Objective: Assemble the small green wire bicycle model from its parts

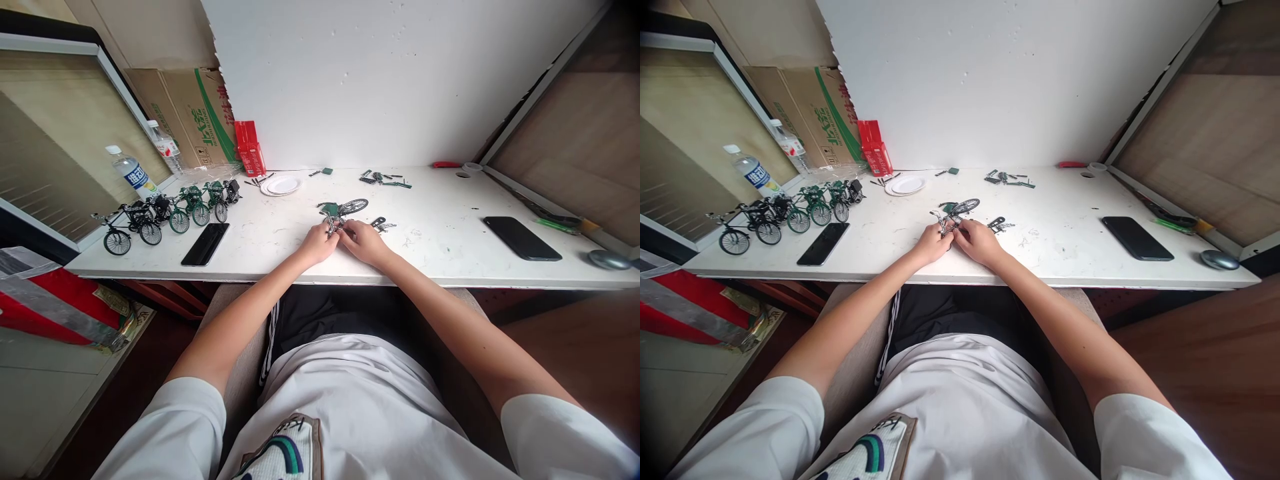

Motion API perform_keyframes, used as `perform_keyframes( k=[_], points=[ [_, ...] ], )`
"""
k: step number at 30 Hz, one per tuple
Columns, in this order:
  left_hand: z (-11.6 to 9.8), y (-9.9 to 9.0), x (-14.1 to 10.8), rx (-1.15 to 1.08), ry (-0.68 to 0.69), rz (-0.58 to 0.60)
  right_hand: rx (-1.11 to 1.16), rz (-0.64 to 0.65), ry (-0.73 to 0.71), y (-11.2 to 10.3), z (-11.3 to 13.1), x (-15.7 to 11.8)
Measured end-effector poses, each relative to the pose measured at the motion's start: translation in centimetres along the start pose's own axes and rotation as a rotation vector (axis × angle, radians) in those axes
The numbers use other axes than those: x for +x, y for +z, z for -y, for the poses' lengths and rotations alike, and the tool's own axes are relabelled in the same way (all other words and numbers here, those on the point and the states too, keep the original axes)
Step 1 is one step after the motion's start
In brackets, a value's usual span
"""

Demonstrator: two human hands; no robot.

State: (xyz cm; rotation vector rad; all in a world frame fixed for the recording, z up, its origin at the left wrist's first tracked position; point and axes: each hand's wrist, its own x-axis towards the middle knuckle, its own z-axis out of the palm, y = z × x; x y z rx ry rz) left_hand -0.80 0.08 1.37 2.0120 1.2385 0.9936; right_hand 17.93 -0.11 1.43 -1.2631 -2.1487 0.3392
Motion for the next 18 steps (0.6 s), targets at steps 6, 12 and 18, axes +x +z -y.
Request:
perform_keyframes(
  k=[6,12,18],
  points=[
    [-0.14,-0.01,-0.05,-0.051,-0.031,-0.015,0.007,0.005,0.009,-0.09,0.1,-0.02],
    [-0.04,0.07,-0.03,0.023,-0.001,0.009,0.002,0.004,0.003,-0.07,-0.01,-0.02],
    [0.05,0.15,-0.06,0.06,0.0,0.01,-0.012,0.004,-0.002,-0.06,-0.04,-0.04]
  ],
)
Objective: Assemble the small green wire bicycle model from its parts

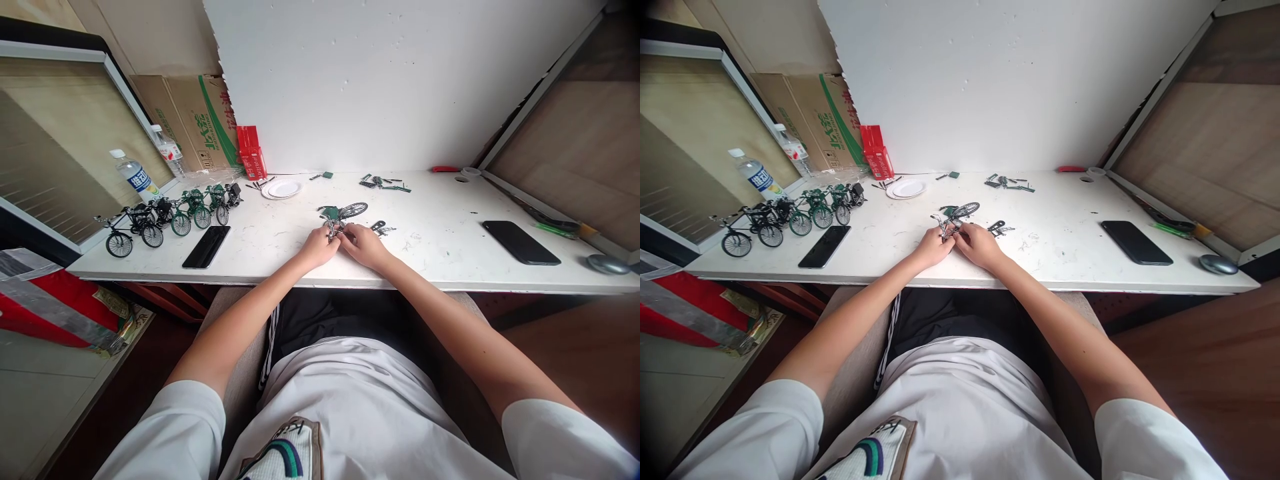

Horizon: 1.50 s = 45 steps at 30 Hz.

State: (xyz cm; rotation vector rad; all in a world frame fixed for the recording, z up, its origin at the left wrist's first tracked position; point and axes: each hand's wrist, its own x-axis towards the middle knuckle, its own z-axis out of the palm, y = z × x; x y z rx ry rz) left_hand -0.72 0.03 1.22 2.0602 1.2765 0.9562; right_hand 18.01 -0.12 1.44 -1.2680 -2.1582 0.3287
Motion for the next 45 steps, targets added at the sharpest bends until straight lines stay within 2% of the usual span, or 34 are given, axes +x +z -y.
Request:
perform_keyframes(
  k=[17,45],
  points=[
    [0.03,-0.02,-0.06,0.018,0.032,-0.004,0.003,-0.003,0.004,0.02,0.03,0.05],
    [0.01,0.01,0.0,-0.003,0.01,-0.002,0.008,-0.002,0.001,-0.04,0.05,0.01]
  ],
)
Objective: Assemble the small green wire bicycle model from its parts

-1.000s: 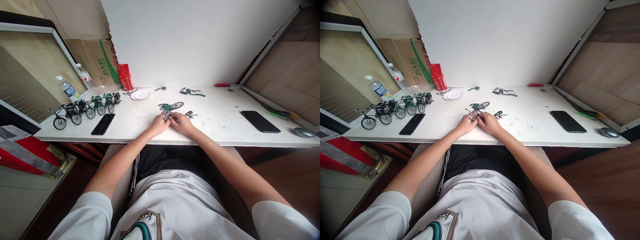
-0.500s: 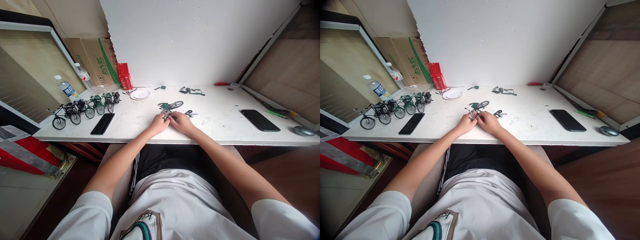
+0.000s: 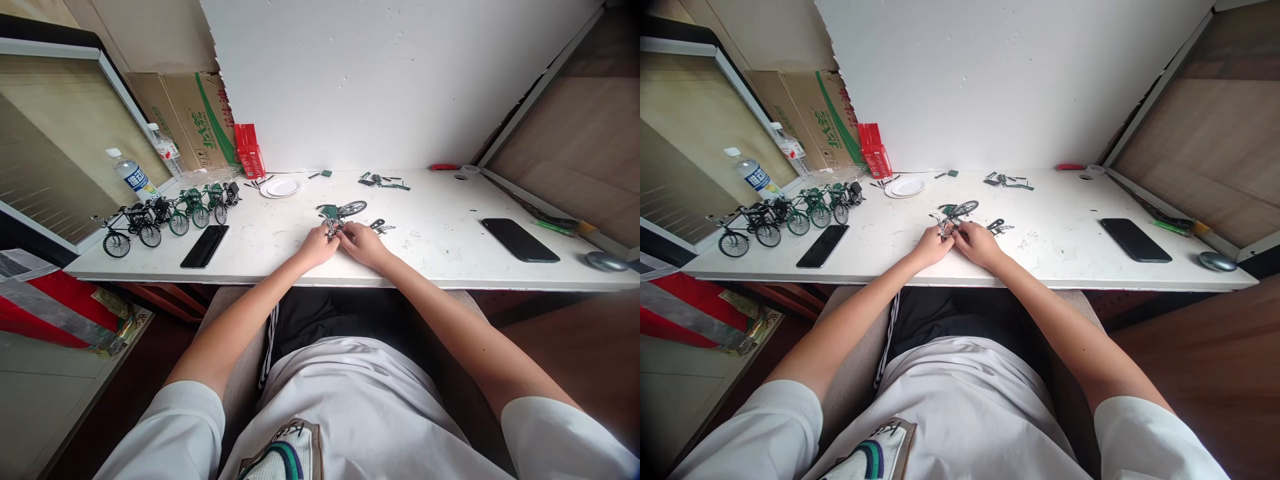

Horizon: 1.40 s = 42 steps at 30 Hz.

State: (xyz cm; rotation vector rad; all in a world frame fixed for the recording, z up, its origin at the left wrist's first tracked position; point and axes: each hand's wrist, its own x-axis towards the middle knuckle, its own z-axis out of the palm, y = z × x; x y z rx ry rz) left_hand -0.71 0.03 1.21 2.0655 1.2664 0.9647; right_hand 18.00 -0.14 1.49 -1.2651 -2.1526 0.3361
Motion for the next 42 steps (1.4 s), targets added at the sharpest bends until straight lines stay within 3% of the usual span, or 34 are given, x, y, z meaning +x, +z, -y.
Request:
perform_keyframes(
  k=[42],
  points=[
    [-0.14,-0.04,0.0,0.01,0.017,-0.01,0.002,0.0,0.001,0.18,-0.24,0.07]
  ],
)
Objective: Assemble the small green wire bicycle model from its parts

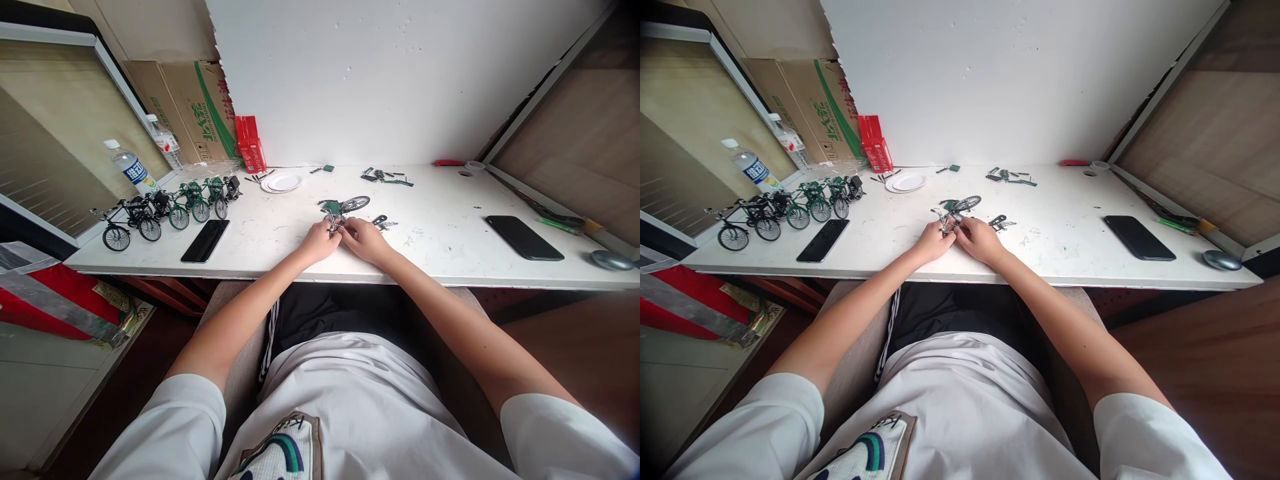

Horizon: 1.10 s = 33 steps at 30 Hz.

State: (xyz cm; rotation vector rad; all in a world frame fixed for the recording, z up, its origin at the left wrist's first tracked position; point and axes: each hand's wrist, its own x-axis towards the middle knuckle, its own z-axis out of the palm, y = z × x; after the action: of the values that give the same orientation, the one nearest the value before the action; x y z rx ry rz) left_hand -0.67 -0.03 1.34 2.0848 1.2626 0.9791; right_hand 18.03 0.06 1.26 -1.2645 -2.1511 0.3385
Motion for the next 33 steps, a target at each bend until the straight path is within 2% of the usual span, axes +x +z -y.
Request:
perform_keyframes(
  k=[33],
  points=[
    [-0.04,-0.06,-0.01,0.011,0.008,0.004,0.003,0.005,0.007,-0.06,0.13,-0.01]
  ],
)
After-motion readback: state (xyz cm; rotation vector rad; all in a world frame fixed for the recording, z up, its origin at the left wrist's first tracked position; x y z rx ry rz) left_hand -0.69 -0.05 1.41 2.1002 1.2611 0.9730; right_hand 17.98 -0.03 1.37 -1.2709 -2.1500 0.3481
